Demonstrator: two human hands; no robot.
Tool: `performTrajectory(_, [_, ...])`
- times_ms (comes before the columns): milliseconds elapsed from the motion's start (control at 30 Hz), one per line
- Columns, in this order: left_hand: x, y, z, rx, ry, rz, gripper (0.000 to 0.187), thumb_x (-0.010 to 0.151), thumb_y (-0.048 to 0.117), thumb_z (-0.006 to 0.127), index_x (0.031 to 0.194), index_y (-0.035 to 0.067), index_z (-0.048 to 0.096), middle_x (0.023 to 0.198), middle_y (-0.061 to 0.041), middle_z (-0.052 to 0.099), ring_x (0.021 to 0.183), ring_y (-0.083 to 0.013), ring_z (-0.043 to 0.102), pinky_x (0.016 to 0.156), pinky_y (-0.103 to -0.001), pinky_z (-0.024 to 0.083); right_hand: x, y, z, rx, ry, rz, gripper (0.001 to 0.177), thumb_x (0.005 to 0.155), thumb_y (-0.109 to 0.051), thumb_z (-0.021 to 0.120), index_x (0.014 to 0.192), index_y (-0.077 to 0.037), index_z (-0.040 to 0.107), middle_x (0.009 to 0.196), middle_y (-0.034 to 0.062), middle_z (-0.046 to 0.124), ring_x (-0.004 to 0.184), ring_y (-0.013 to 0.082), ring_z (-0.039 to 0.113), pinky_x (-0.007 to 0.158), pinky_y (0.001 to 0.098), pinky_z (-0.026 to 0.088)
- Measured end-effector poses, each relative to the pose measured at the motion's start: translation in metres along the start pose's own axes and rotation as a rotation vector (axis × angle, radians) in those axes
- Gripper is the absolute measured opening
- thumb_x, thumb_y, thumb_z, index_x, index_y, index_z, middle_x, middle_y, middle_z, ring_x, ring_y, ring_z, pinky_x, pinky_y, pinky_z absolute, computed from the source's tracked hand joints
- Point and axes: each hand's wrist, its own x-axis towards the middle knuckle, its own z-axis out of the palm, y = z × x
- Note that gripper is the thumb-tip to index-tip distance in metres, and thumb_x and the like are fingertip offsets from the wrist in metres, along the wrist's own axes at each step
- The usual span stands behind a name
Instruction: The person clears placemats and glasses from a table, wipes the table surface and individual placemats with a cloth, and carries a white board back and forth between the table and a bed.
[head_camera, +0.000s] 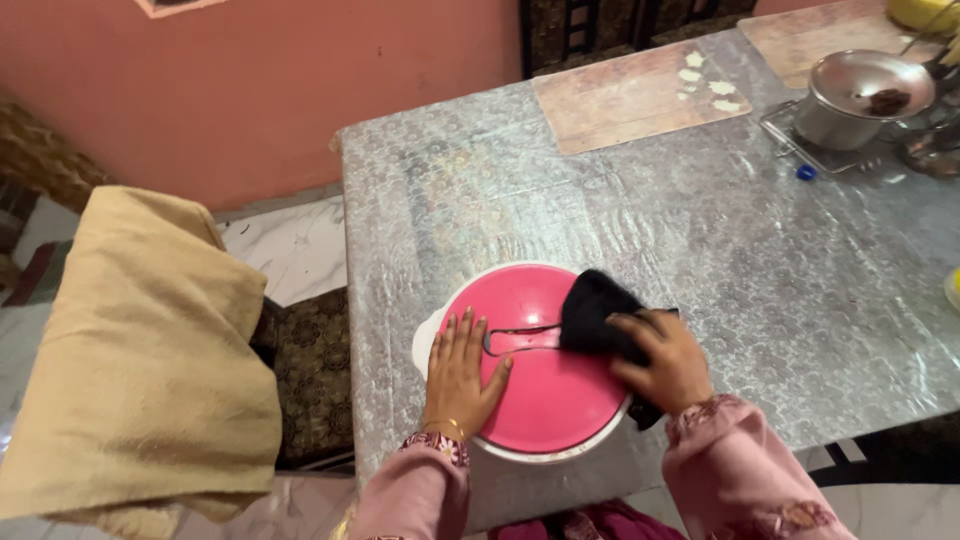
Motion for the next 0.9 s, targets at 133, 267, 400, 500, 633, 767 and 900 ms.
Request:
performTrajectory(133, [0.001, 0.02, 0.013, 0.031, -0.062, -0.332, 0.069, 0.095, 0.06, 0.043, 0.154, 0.024, 0.04, 0.166, 0.001, 0.028, 0.155, -0.0243, 0.019, 0.126, -0.046, 0.011, 0.009, 0.069, -0.002, -0.088, 0.186, 0.218, 0.053, 0.075, -0.031, 0.08, 0.127, -0.02, 0.07, 0.117, 0.0148, 0.064, 0.11, 0.0361, 0.062, 0.094, 0.0443, 0.053])
performTrajectory(267, [-0.002, 0.005, 0.036, -0.008, -0.002, -0.347, 0.069, 0.099, 0.061, 0.04, 0.155, 0.022, 0.039, 0.166, -0.002, 0.03, 0.154, -0.0227, 0.02, 0.125, -0.049, 0.012, 0.017, 0.112, 0.006, -0.352, -0.105, 0.476, 0.059, 0.079, -0.052, 0.078, 0.133, -0.027, 0.07, 0.143, 0.015, 0.054, 0.134, 0.042, 0.048, 0.107, 0.05, 0.042])
performTrajectory(400, [-0.021, -0.025, 0.051, -0.278, 0.23, -0.743, 0.07, 0.102, 0.059, 0.038, 0.156, 0.013, 0.034, 0.172, -0.01, 0.019, 0.159, -0.0287, 0.016, 0.126, -0.049, 0.019, 0.008, 0.118, 0.042, -0.134, -0.199, 0.454, 0.071, 0.082, -0.061, 0.074, 0.139, -0.02, 0.064, 0.162, 0.0199, 0.034, 0.15, 0.0431, 0.026, 0.12, 0.0519, 0.027])
performTrajectory(500, [-0.041, -0.019, 0.059, -0.501, 0.28, -0.763, 0.091, 0.096, 0.063, 0.046, 0.16, 0.005, 0.016, 0.172, -0.017, 0.007, 0.158, -0.0345, 0.011, 0.124, -0.049, 0.019, -0.009, 0.091, 0.064, 0.227, -0.281, 0.417, 0.083, 0.087, -0.062, 0.067, 0.148, -0.007, 0.053, 0.163, 0.026, 0.033, 0.153, 0.0396, 0.029, 0.125, 0.0488, 0.027])
performTrajectory(633, [-0.089, 0.009, 0.061, -0.568, 0.155, -0.614, 0.138, 0.07, 0.057, 0.085, 0.16, 0.002, -0.003, 0.169, -0.022, 0.004, 0.157, -0.0372, 0.007, 0.125, -0.047, 0.015, -0.027, 0.056, 0.053, 0.354, -0.336, 0.326, 0.128, 0.068, -0.062, 0.082, 0.155, 0.008, 0.02, 0.159, 0.0296, 0.024, 0.15, 0.041, 0.021, 0.12, 0.0485, 0.024])
performTrajectory(767, [-0.108, 0.032, 0.06, -0.667, 0.169, -0.388, 0.162, 0.055, 0.046, 0.099, 0.153, -0.002, -0.02, 0.164, -0.025, -0.004, 0.154, -0.0381, 0.005, 0.122, -0.046, 0.016, -0.019, 0.049, 0.044, 0.378, -0.342, 0.263, 0.132, 0.06, -0.057, 0.089, 0.154, 0.007, 0.022, 0.159, 0.0284, 0.023, 0.15, 0.0412, 0.022, 0.12, 0.0479, 0.025])
performTrajectory(900, [-0.105, 0.051, 0.05, -0.969, 0.15, -0.477, 0.162, 0.057, 0.025, 0.098, 0.153, 0.006, -0.031, 0.167, -0.019, -0.006, 0.155, -0.0328, 0.014, 0.122, -0.043, 0.023, -0.014, 0.046, 0.04, 0.429, -0.427, 0.306, 0.133, 0.06, -0.055, 0.09, 0.156, 0.004, 0.02, 0.156, 0.028, 0.024, 0.148, 0.0421, 0.023, 0.118, 0.0485, 0.028])
